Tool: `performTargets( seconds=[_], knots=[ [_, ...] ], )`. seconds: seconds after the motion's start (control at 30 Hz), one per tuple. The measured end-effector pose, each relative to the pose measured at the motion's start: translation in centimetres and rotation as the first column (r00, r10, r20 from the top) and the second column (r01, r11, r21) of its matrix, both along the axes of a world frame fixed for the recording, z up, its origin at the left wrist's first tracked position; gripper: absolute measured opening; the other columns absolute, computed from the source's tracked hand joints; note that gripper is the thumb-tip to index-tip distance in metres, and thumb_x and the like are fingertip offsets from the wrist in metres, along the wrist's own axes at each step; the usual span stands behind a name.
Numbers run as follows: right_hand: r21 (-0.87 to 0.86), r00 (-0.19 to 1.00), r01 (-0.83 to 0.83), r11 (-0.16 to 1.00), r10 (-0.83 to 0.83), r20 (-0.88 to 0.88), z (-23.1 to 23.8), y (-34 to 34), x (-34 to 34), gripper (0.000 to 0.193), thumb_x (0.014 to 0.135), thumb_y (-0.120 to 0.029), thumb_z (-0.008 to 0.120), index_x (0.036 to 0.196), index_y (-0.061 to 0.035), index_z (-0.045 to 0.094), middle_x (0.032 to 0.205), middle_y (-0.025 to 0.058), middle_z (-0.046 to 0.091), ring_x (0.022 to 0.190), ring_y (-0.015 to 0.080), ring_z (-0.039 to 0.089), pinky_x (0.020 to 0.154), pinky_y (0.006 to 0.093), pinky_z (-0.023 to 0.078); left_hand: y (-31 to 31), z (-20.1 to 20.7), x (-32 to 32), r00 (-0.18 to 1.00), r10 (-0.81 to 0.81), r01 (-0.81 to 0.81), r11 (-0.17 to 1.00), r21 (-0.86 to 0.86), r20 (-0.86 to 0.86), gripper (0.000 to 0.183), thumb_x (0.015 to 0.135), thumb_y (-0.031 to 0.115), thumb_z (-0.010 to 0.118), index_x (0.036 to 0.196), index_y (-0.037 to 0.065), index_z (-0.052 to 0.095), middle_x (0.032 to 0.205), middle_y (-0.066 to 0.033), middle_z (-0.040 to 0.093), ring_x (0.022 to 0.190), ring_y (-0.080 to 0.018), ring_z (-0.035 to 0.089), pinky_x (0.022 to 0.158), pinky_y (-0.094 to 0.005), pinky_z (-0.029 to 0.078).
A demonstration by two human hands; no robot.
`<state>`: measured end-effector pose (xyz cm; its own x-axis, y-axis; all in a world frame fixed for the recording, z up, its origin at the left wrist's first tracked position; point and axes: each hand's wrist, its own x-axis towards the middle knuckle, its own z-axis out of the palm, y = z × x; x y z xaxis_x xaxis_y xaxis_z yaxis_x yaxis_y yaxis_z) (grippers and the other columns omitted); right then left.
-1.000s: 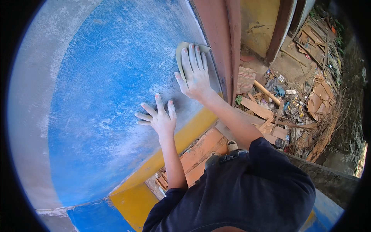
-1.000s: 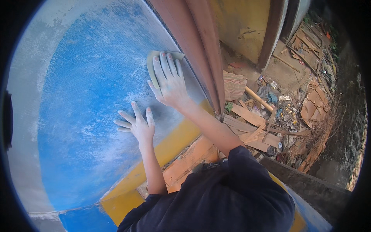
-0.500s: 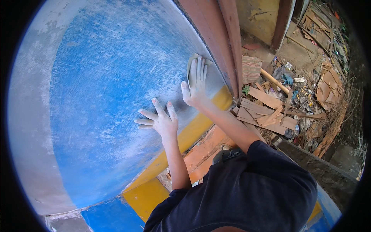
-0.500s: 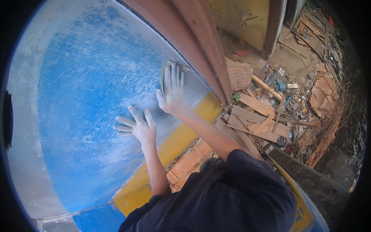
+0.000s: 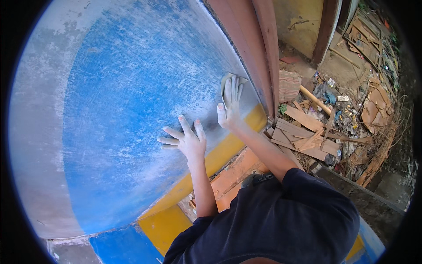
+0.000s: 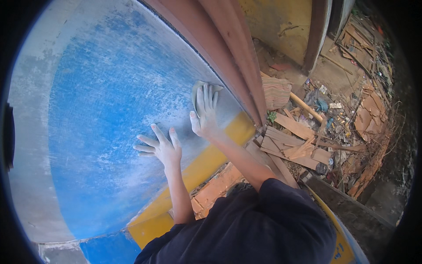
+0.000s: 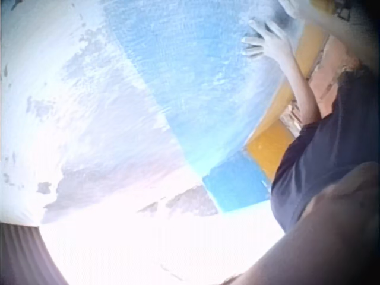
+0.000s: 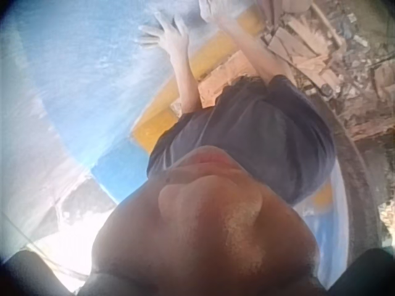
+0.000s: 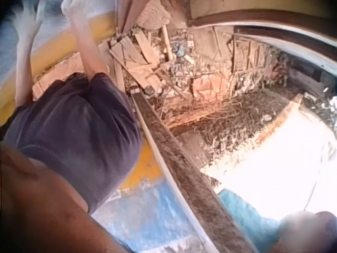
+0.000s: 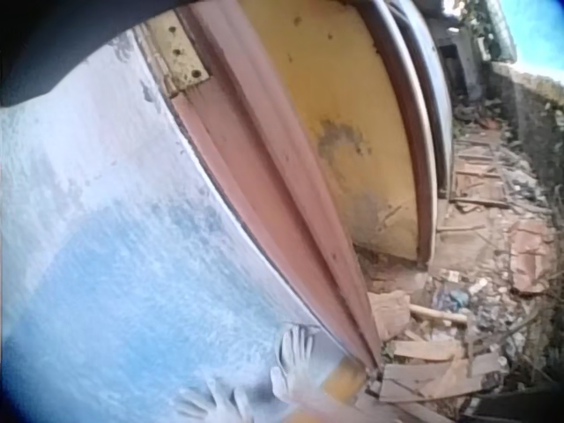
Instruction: The person sands a blue and yellow painted wall with a piece of sandpaper.
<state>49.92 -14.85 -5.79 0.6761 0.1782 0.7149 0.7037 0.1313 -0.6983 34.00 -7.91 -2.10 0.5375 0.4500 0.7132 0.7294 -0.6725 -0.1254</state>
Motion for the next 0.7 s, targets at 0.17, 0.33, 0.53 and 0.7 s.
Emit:
performTargets(
  seconds=[0.17, 0.33, 0.53, 0.7],
  knots=[
    [-0.01, 0.98, 0.108, 0.994, -0.105, 0.167, 3.3, 1.3, 0.6, 0.076, 0.1, -0.042, 0.039, 0.153, 0.0099, 0.023, 0.157, 0.0354, 0.023, 0.146, 0.0524, 0.021, 0.115, 0.0674, 0.008, -0.3, -0.5, -0.2, 1.0, 0.013, -0.013, 1.0, 0.002, 0.012, 0.075, 0.093, 0.053, 0.059, 0.158, 0.031, 0.029, 0.164, -0.0253, -0.014, 0.137, -0.0687, -0.02, 0.093, -0.0878, -0.005],
    [-0.086, 0.968, 0.213, 0.973, -0.198, 0.155, -6.8, 0.6, 0.8, 0.076, 0.099, -0.04, 0.046, 0.154, 0.0083, 0.022, 0.157, 0.0337, 0.023, 0.145, 0.0534, 0.022, 0.114, 0.0685, 0.01, -0.5, -0.1, 1.6, 0.999, -0.036, 0.035, 0.999, 0.033, 0.035, 0.072, 0.093, 0.054, 0.059, 0.156, 0.03, 0.034, 0.164, -0.0239, -0.012, 0.137, -0.0694, -0.018, 0.093, -0.0878, -0.004],
    [-0.076, 0.952, 0.131, 0.988, -0.104, 0.287, 5.7, 0.6, 1.1, 0.077, 0.097, -0.037, 0.053, 0.153, 0.0078, 0.026, 0.157, 0.0321, 0.026, 0.145, 0.0509, 0.024, 0.113, 0.0692, 0.012, -0.6, -0.4, -0.3, 0.998, 0.015, -0.018, 0.998, 0.061, 0.053, 0.062, 0.094, 0.052, 0.058, 0.149, 0.028, 0.047, 0.166, -0.021, -0.01, 0.138, -0.0677, -0.017, 0.096, -0.0864, -0.003],
    [0.004, 0.8, 0.045, 0.999, -0.039, 0.598, 19.8, -0.4, 4.3, 0.075, 0.092, -0.035, 0.06, 0.152, 0.0017, 0.035, 0.156, 0.0252, 0.035, 0.145, 0.0433, 0.03, 0.114, 0.0666, 0.015, 0.1, 6.0, -0.8, 0.991, 0.027, -0.028, 1.0, 0.013, 0.133, 0.056, 0.095, 0.047, 0.057, 0.148, 0.031, 0.049, 0.168, -0.016, -0.001, 0.144, -0.0612, -0.012, 0.103, -0.081, -0.007]
  ],
)
